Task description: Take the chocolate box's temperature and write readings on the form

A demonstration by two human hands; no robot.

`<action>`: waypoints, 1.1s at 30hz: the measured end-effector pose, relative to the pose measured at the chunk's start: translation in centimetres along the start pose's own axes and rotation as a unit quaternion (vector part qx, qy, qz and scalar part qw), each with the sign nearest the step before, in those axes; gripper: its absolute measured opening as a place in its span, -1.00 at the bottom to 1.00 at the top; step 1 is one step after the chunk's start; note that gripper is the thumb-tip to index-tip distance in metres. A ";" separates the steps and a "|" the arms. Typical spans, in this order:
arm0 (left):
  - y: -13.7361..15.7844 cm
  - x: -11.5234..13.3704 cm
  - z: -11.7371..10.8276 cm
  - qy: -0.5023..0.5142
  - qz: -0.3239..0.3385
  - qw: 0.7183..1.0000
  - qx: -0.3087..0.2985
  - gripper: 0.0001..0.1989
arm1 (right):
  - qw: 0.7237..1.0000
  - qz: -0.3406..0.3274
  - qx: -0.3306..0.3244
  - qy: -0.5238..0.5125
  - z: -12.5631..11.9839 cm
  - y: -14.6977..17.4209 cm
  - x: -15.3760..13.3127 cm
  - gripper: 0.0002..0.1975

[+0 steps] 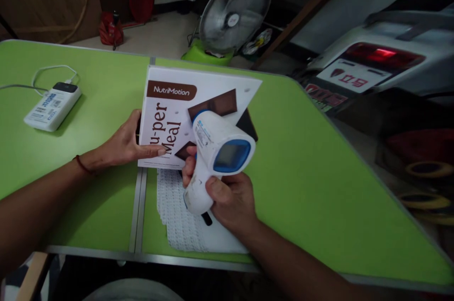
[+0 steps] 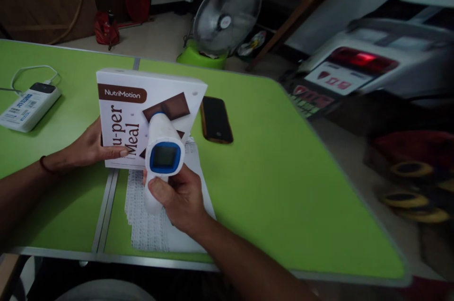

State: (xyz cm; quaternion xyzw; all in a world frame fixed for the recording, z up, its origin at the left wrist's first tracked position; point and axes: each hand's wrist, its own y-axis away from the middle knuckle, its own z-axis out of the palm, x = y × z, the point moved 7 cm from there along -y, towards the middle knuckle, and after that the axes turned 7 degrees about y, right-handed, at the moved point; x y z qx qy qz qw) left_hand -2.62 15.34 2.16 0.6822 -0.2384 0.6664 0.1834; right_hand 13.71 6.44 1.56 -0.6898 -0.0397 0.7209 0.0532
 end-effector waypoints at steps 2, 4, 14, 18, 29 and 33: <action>0.0 0.1 0.0 0.001 0.004 1.000 0.001 -0.33 | 1.000 0.002 -0.007 -0.005 0.1 0.0 0.0 -0.62; 0.0 0.1 0.0 -0.001 0.005 1.000 0.001 -0.33 | 1.000 0.009 -0.009 -0.011 0.2 0.0 0.0 -0.61; 0.0 -0.2 -0.1 0.004 0.007 1.000 -0.001 -0.31 | 1.000 0.007 -0.027 -0.007 0.1 0.2 0.2 -0.64; 0.1 -0.2 -0.2 0.000 0.007 1.000 0.012 -0.29 | 1.000 0.010 -0.026 -0.007 0.1 0.2 0.2 -0.62; 0.0 -0.5 -0.2 -0.011 0.003 1.000 0.008 -0.29 | 0.999 0.014 -0.034 -0.020 0.2 0.2 0.2 -0.65; 0.0 -0.3 -0.2 -0.011 0.013 1.000 0.008 -0.30 | 0.999 0.012 -0.038 -0.016 0.2 0.2 0.2 -0.64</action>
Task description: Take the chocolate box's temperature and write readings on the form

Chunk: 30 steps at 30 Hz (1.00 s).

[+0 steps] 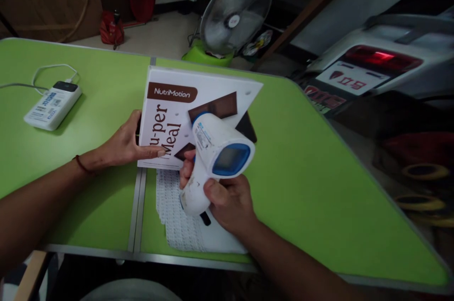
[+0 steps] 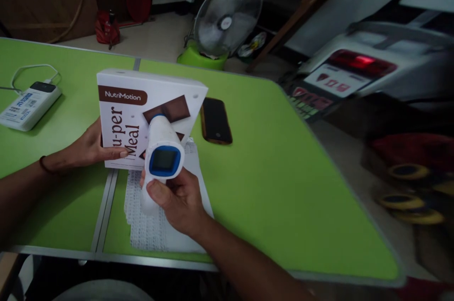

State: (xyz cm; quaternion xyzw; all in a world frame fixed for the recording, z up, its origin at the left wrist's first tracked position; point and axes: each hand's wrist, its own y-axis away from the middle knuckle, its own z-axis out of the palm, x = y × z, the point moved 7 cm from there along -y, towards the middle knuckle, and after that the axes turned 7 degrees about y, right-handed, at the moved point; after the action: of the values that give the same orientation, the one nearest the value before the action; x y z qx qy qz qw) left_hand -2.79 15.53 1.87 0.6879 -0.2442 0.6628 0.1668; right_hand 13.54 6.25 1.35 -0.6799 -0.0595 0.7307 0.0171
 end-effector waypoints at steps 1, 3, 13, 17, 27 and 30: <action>0.0 0.0 0.0 -0.001 0.000 1.000 -0.003 -0.30 | 1.000 0.000 -0.002 -0.002 0.0 0.0 0.0 -0.64; 0.0 0.0 0.2 0.000 -0.004 1.000 -0.009 -0.30 | 1.000 0.000 -0.004 -0.005 0.0 0.0 0.0 -0.66; 0.1 0.5 -0.1 -0.027 0.011 1.000 -0.003 -0.30 | 1.000 0.003 -0.001 0.003 -0.1 0.1 -0.1 -0.64; 0.1 0.6 -0.6 -0.062 0.000 0.998 0.019 -0.27 | 1.000 0.003 0.001 -0.001 0.0 0.0 -0.2 -0.62; 0.0 1.0 -0.5 -0.008 0.036 0.998 0.045 -0.32 | 0.999 0.008 0.010 0.033 -0.3 0.0 -0.5 -0.57; -0.1 1.5 -1.4 -0.026 0.071 0.994 0.075 -0.30 | 0.995 -0.002 0.033 0.099 -1.7 -0.5 -0.8 -0.59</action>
State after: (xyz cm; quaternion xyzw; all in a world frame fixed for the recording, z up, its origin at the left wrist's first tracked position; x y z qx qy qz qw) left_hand -3.85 16.24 3.48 0.6961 -0.2463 0.6716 0.0612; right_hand 15.27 6.75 2.08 -0.7475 -0.0351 0.6616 0.0470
